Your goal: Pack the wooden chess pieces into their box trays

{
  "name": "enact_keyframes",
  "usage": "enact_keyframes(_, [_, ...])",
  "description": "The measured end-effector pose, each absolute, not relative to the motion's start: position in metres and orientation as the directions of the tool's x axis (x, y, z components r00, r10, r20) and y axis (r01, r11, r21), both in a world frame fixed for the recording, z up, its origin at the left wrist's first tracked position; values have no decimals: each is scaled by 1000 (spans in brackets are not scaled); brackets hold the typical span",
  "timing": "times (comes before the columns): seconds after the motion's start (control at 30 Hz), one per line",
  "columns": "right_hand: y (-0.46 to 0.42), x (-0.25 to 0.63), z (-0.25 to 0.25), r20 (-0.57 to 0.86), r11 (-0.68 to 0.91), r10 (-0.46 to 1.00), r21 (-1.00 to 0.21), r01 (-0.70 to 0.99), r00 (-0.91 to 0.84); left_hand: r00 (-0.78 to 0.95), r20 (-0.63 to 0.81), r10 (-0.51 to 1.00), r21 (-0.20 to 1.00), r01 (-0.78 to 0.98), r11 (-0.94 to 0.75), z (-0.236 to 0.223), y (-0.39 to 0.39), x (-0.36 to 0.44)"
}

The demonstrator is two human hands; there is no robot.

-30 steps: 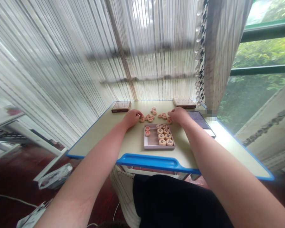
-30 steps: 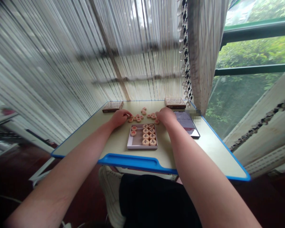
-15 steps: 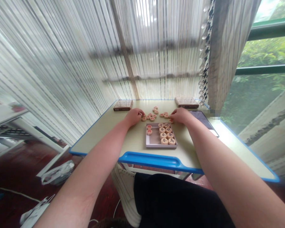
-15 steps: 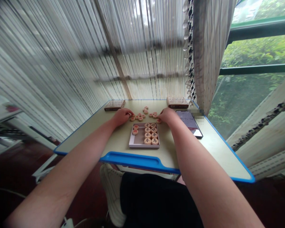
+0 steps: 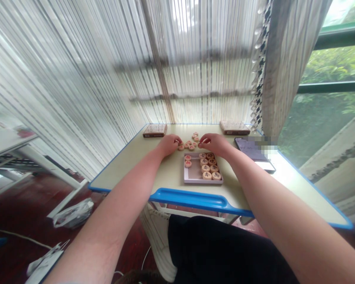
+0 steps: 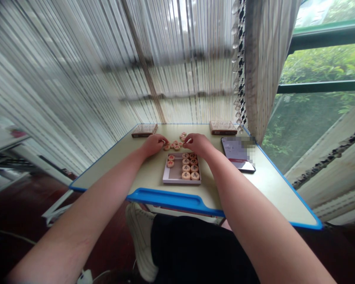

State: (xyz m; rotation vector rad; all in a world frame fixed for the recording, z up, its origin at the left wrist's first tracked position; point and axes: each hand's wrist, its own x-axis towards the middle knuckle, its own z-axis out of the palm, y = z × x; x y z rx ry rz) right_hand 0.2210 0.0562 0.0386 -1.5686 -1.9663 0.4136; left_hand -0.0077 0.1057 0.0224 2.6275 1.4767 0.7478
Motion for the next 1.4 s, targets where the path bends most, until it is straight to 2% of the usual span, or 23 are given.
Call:
enact_keyframes(0.2, [54,214,39,270,294,953,-735,611,-133,385,450,806,336,763,-552,24,103,-5])
enact_keyframes(0.3, [48,206,44,281,339,941,-805,486,-190,379,448,810,450,688,-570,28,97,-1])
enact_keyframes(0.4, [44,202,47,255,304,952,-832,464,-167,367,395,842,587,604,-539,34,88,3])
enact_keyframes(0.47, [43,201,48,246,283,959,-838,466,-139,342,401,850,633,567,-527,38,82,5])
enact_keyframes(0.8, [45,203,47,277,273,959,-850,450,-57,423,492,761,579,494,-649,38,75,12])
enact_keyframes(1.13, [43,201,48,259,255,964,-852,458,-56,452,448,772,695,368,-618,40,75,12])
enact_keyframes(1.4, [38,200,55,283,296,955,-866,402,-94,410,412,814,757,343,-556,39,79,10])
